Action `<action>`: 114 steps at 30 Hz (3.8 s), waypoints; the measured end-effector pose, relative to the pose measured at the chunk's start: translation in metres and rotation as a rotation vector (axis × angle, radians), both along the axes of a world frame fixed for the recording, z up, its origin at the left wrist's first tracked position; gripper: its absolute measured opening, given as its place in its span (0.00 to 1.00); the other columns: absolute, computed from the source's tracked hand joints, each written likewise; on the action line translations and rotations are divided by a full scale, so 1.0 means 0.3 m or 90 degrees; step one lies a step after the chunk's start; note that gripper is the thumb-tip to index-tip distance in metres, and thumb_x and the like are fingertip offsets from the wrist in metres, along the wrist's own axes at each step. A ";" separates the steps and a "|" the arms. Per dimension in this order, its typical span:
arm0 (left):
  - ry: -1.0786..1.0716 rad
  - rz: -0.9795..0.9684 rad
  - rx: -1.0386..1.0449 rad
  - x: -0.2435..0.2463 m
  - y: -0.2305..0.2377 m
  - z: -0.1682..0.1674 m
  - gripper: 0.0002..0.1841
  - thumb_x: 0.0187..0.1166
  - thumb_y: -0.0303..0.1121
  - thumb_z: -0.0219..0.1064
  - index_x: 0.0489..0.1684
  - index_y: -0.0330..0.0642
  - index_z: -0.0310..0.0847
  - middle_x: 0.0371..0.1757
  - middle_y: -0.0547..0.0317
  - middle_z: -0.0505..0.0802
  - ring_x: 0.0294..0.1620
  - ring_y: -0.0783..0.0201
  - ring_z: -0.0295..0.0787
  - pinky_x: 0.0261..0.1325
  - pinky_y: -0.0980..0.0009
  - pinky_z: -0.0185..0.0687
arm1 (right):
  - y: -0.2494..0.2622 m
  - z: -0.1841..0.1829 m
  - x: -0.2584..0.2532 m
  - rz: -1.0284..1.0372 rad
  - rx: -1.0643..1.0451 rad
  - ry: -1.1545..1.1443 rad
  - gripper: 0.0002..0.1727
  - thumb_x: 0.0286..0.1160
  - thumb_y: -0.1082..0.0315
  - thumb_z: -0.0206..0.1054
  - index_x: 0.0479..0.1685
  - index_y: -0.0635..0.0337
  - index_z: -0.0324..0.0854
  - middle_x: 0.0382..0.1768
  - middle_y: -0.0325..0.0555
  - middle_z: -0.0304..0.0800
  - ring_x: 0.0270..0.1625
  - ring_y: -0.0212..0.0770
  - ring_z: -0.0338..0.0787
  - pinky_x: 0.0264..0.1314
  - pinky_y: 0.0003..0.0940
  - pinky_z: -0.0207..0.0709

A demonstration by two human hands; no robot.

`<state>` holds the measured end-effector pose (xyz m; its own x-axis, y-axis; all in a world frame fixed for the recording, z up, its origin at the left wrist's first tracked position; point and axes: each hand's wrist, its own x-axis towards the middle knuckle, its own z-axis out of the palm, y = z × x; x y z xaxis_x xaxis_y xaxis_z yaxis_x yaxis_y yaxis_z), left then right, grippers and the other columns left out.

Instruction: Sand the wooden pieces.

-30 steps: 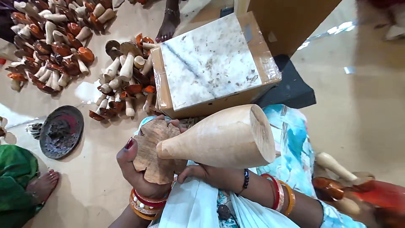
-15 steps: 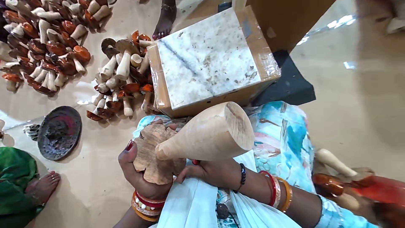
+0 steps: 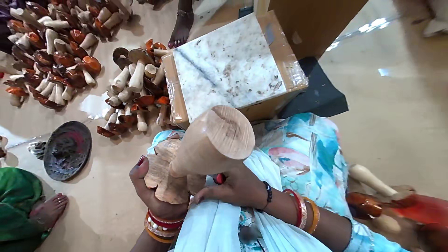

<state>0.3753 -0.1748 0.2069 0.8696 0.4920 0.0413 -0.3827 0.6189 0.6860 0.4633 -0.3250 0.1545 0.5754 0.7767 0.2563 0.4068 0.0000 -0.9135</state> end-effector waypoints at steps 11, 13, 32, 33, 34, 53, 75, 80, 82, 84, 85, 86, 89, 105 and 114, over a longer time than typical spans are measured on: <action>0.065 -0.040 -0.127 0.048 0.060 -0.039 0.29 0.75 0.58 0.63 0.60 0.42 0.84 0.58 0.44 0.92 0.61 0.50 0.91 0.61 0.50 0.89 | -0.023 0.124 0.265 -0.228 -0.209 -0.380 0.39 0.84 0.31 0.48 0.44 0.64 0.81 0.23 0.50 0.80 0.22 0.53 0.85 0.18 0.49 0.73; 0.118 -0.002 -0.087 0.081 0.084 -0.040 0.22 0.81 0.53 0.57 0.52 0.46 0.87 0.47 0.54 0.95 0.50 0.61 0.95 0.51 0.59 0.93 | 0.029 0.115 0.425 -0.314 -0.233 -0.449 0.41 0.84 0.31 0.49 0.47 0.67 0.82 0.28 0.57 0.85 0.30 0.61 0.89 0.23 0.55 0.76; 0.118 0.077 0.611 0.621 0.350 -0.193 0.15 0.86 0.25 0.51 0.58 0.34 0.83 0.53 0.63 0.92 0.53 0.76 0.88 0.61 0.74 0.85 | 0.116 -0.270 0.283 0.072 -0.732 0.011 0.29 0.81 0.60 0.67 0.76 0.70 0.73 0.72 0.70 0.77 0.77 0.69 0.77 0.75 0.66 0.70; 0.125 0.071 0.648 0.625 0.351 -0.201 0.13 0.86 0.26 0.53 0.57 0.33 0.83 0.50 0.63 0.91 0.50 0.77 0.88 0.60 0.75 0.85 | 0.130 -0.287 0.291 0.094 -0.760 0.031 0.29 0.79 0.61 0.68 0.75 0.71 0.74 0.72 0.71 0.77 0.76 0.69 0.76 0.75 0.68 0.70; 0.140 0.067 0.670 0.625 0.349 -0.210 0.12 0.86 0.26 0.55 0.55 0.33 0.83 0.47 0.63 0.92 0.48 0.77 0.88 0.59 0.74 0.86 | 0.141 -0.301 0.297 0.100 -0.771 0.038 0.28 0.77 0.62 0.70 0.72 0.72 0.76 0.71 0.71 0.79 0.75 0.70 0.77 0.75 0.68 0.70; -0.059 0.192 0.833 0.680 0.181 0.128 0.11 0.82 0.34 0.68 0.38 0.34 0.89 0.40 0.58 0.90 0.43 0.74 0.87 0.49 0.77 0.84 | -0.067 0.023 0.302 -0.326 -0.139 -0.158 0.06 0.78 0.75 0.66 0.50 0.64 0.83 0.39 0.50 0.90 0.37 0.43 0.91 0.40 0.42 0.86; -0.192 0.200 0.738 0.729 0.194 0.076 0.09 0.73 0.26 0.68 0.41 0.30 0.75 0.38 0.56 0.87 0.37 0.71 0.88 0.43 0.72 0.90 | 0.160 -0.018 0.404 -0.347 0.041 0.025 0.30 0.79 0.71 0.69 0.82 0.58 0.70 0.62 0.51 0.90 0.56 0.40 0.92 0.59 0.39 0.87; -0.212 0.221 0.673 0.734 0.177 0.059 0.04 0.70 0.23 0.65 0.37 0.32 0.80 0.34 0.62 0.89 0.31 0.75 0.87 0.36 0.74 0.89 | 0.166 0.033 0.379 -0.381 -0.102 -0.039 0.23 0.83 0.66 0.68 0.71 0.65 0.67 0.44 0.55 0.89 0.34 0.45 0.90 0.37 0.41 0.85; -0.206 0.221 0.674 0.738 0.180 0.060 0.03 0.69 0.23 0.65 0.36 0.34 0.79 0.33 0.63 0.89 0.31 0.75 0.87 0.36 0.74 0.89 | 0.222 0.033 0.437 -0.420 -0.140 -0.125 0.24 0.80 0.62 0.71 0.66 0.70 0.73 0.42 0.58 0.92 0.38 0.53 0.94 0.42 0.52 0.87; -0.206 0.239 0.675 0.743 0.178 0.059 0.02 0.69 0.22 0.65 0.35 0.34 0.78 0.33 0.64 0.88 0.30 0.76 0.87 0.34 0.74 0.88 | 0.249 0.038 0.449 -0.443 -0.163 -0.181 0.23 0.81 0.60 0.70 0.63 0.71 0.73 0.42 0.61 0.91 0.40 0.57 0.94 0.42 0.54 0.88; -0.208 0.247 0.675 0.741 0.177 0.059 0.02 0.69 0.22 0.65 0.35 0.34 0.78 0.33 0.64 0.87 0.30 0.76 0.86 0.34 0.75 0.88 | 0.234 0.062 0.414 -0.423 -0.195 -0.190 0.22 0.84 0.62 0.67 0.65 0.70 0.69 0.44 0.62 0.88 0.41 0.58 0.94 0.42 0.53 0.87; -0.205 0.253 0.674 0.737 0.177 0.058 0.02 0.70 0.22 0.65 0.35 0.34 0.78 0.33 0.64 0.87 0.30 0.76 0.86 0.34 0.75 0.88 | 0.218 0.059 0.384 -0.422 -0.196 -0.211 0.21 0.84 0.64 0.67 0.64 0.69 0.68 0.42 0.61 0.87 0.38 0.56 0.93 0.38 0.51 0.87; -0.185 0.261 0.668 0.738 0.173 0.066 0.02 0.69 0.23 0.65 0.33 0.35 0.78 0.31 0.64 0.87 0.29 0.76 0.86 0.32 0.75 0.88 | 0.207 0.038 0.365 -0.443 -0.189 -0.286 0.17 0.84 0.63 0.67 0.58 0.66 0.71 0.37 0.55 0.87 0.29 0.51 0.90 0.25 0.45 0.83; -0.178 0.317 0.686 0.752 0.171 0.061 0.03 0.69 0.23 0.65 0.33 0.32 0.78 0.32 0.60 0.88 0.28 0.75 0.86 0.30 0.75 0.86 | 0.175 0.058 0.313 -0.431 -0.253 -0.360 0.13 0.84 0.66 0.65 0.55 0.68 0.74 0.31 0.56 0.86 0.21 0.52 0.87 0.17 0.45 0.76; -0.185 0.287 0.682 0.754 0.180 0.061 0.03 0.70 0.24 0.65 0.34 0.33 0.79 0.32 0.61 0.88 0.28 0.75 0.86 0.31 0.74 0.87 | 0.163 0.043 0.310 -0.431 -0.250 -0.356 0.13 0.85 0.63 0.65 0.54 0.65 0.73 0.29 0.54 0.86 0.20 0.51 0.86 0.16 0.45 0.76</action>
<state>0.6014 -0.1207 0.2251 0.5177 0.3457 0.7826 -0.6445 -0.4440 0.6225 0.5563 -0.2761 0.1674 0.8071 0.4131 0.4217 0.5845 -0.6599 -0.4722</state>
